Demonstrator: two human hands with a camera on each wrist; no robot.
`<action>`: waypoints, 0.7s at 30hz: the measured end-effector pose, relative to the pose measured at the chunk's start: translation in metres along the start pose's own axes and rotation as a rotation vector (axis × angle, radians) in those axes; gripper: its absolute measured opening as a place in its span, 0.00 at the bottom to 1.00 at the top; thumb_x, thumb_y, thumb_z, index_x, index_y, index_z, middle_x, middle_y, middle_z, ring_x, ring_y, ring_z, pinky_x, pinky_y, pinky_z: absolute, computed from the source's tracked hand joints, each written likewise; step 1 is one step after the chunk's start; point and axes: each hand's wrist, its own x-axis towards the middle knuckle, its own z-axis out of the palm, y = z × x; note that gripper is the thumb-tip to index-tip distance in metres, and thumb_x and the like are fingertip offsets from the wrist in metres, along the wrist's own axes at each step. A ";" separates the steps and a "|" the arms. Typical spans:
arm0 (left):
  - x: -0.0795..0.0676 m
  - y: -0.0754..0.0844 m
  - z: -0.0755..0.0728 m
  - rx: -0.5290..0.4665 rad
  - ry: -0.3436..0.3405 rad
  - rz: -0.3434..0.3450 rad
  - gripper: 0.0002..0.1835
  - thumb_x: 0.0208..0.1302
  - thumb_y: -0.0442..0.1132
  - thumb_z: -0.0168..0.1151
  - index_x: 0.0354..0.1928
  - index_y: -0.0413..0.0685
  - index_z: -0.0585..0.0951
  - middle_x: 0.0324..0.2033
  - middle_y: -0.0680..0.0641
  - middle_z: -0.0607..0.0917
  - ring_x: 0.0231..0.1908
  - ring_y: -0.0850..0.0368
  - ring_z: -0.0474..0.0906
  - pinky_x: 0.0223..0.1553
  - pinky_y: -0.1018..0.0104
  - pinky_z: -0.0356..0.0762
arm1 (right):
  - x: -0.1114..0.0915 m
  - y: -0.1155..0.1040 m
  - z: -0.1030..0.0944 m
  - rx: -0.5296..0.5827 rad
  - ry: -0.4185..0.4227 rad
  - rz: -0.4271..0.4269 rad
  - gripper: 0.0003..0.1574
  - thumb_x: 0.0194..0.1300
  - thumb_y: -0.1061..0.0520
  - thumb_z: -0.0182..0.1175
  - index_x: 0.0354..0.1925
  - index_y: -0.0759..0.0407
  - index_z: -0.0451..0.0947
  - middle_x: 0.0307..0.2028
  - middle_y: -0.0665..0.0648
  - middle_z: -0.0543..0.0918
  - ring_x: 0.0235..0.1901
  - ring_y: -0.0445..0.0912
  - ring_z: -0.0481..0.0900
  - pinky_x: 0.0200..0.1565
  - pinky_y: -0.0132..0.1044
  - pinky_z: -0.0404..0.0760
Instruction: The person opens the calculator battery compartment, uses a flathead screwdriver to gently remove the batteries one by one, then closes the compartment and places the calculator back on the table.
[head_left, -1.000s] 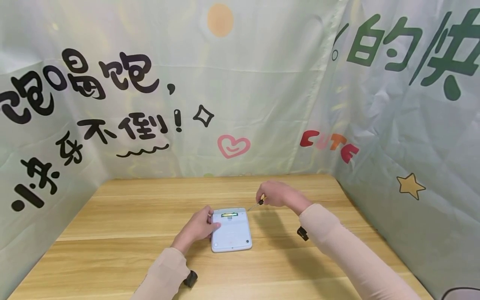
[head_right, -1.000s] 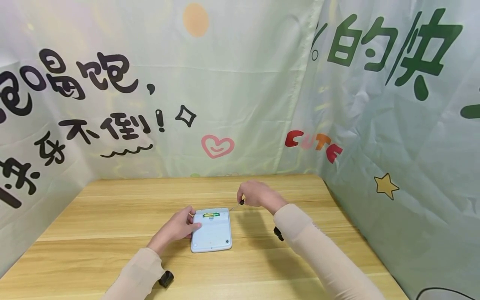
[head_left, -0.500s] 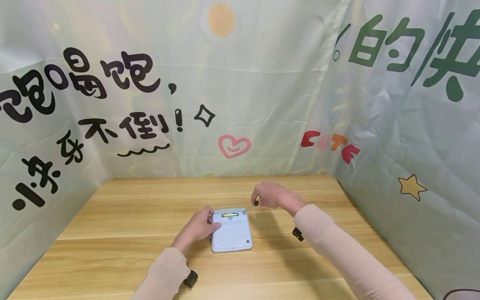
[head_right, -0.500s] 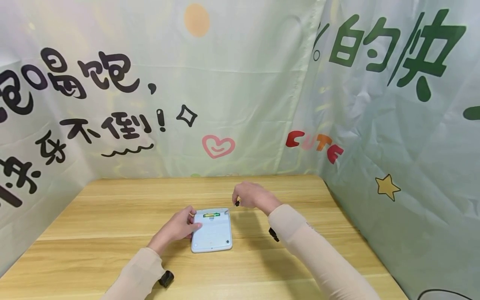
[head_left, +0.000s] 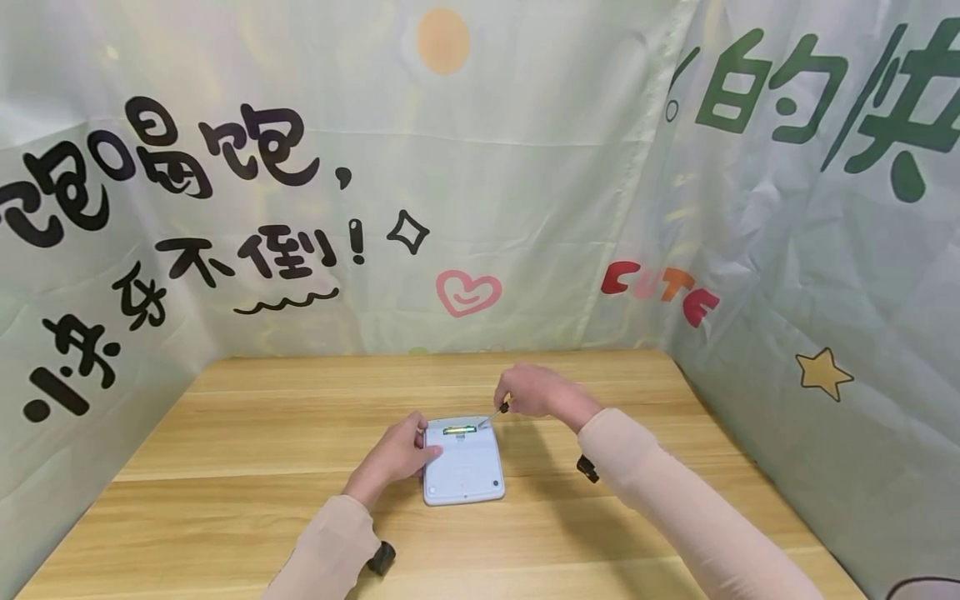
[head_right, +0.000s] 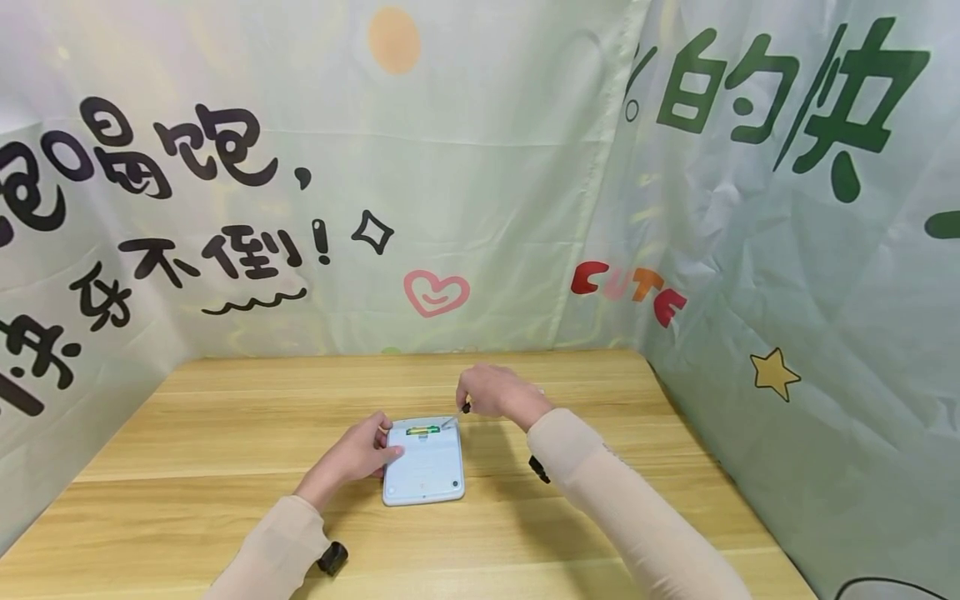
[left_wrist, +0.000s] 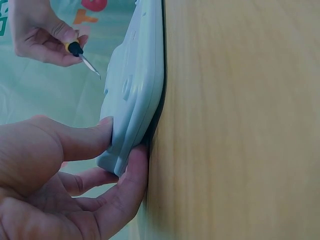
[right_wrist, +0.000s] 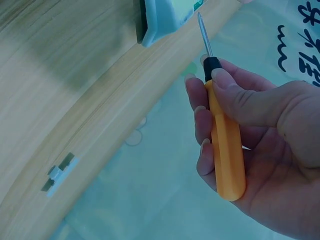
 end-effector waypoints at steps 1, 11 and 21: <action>0.000 0.000 0.000 -0.001 0.000 -0.001 0.21 0.70 0.36 0.68 0.59 0.38 0.72 0.40 0.43 0.76 0.34 0.54 0.76 0.31 0.65 0.82 | 0.001 -0.001 0.000 0.000 -0.001 0.003 0.17 0.68 0.68 0.64 0.47 0.52 0.90 0.52 0.52 0.89 0.58 0.52 0.83 0.59 0.48 0.83; 0.001 0.000 0.000 -0.010 -0.004 -0.008 0.21 0.70 0.36 0.68 0.59 0.38 0.72 0.40 0.43 0.77 0.35 0.54 0.76 0.32 0.65 0.82 | 0.006 -0.008 0.004 -0.026 -0.012 0.036 0.16 0.68 0.67 0.65 0.47 0.50 0.91 0.54 0.50 0.89 0.59 0.50 0.83 0.60 0.46 0.83; 0.000 0.001 0.000 -0.010 -0.005 -0.006 0.21 0.70 0.36 0.68 0.59 0.38 0.72 0.40 0.42 0.77 0.34 0.54 0.76 0.32 0.64 0.82 | 0.007 -0.016 0.003 -0.090 0.011 0.020 0.17 0.70 0.69 0.62 0.44 0.51 0.91 0.51 0.51 0.90 0.57 0.49 0.85 0.56 0.45 0.85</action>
